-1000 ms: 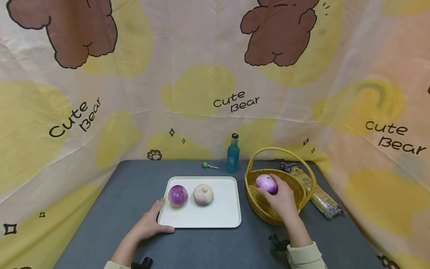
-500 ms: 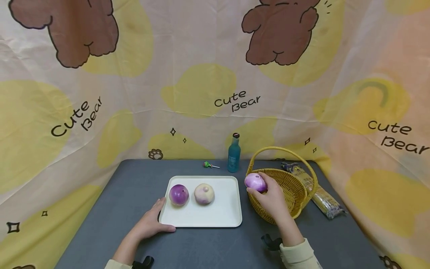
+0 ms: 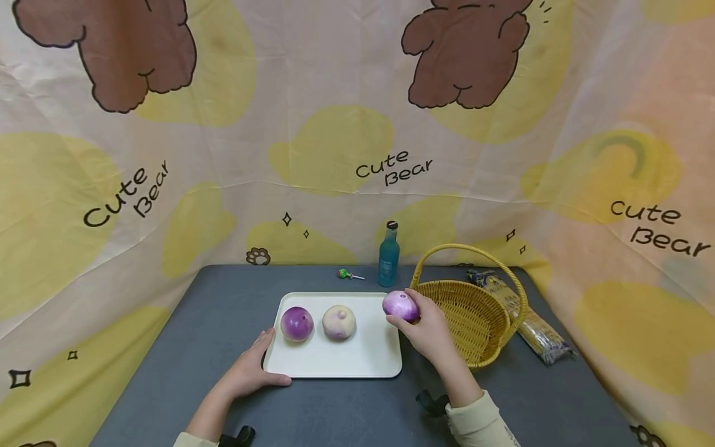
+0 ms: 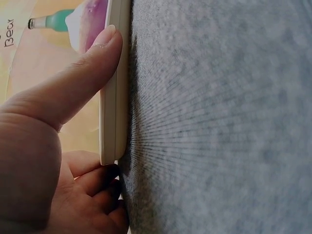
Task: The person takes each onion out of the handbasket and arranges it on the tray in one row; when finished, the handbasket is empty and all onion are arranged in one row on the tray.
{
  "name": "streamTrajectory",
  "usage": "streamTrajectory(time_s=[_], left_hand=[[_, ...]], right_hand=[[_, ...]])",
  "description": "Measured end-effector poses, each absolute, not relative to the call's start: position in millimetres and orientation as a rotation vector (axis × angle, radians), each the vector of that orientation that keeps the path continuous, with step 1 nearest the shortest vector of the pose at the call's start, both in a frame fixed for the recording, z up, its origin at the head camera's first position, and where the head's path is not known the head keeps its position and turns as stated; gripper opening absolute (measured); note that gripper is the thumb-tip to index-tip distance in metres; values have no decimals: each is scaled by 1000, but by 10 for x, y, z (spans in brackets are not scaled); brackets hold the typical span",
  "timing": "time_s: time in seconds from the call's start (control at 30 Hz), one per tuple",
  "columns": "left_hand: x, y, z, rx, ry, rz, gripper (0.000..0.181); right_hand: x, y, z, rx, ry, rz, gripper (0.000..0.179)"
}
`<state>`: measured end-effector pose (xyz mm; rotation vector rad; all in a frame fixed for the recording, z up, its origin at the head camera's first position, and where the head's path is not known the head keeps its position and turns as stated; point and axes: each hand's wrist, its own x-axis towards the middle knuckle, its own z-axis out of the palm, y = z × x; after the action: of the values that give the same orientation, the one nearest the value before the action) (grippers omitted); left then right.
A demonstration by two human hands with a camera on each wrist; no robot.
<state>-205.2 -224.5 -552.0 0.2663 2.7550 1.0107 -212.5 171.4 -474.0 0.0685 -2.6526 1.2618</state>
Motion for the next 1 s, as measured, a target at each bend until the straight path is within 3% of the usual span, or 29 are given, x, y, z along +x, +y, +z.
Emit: streamTrajectory(time_s=[0.63, 1.0], left_hand=[[-2043, -2253, -5521, 261, 2752, 1028, 131], [-2042, -2244, -5519, 249, 2745, 1030, 131]], right_hand=[[-2297, 1264, -5067, 180, -2698, 1176, 70], [-2381, 1205, -5243, 96, -2797, 1155, 73]])
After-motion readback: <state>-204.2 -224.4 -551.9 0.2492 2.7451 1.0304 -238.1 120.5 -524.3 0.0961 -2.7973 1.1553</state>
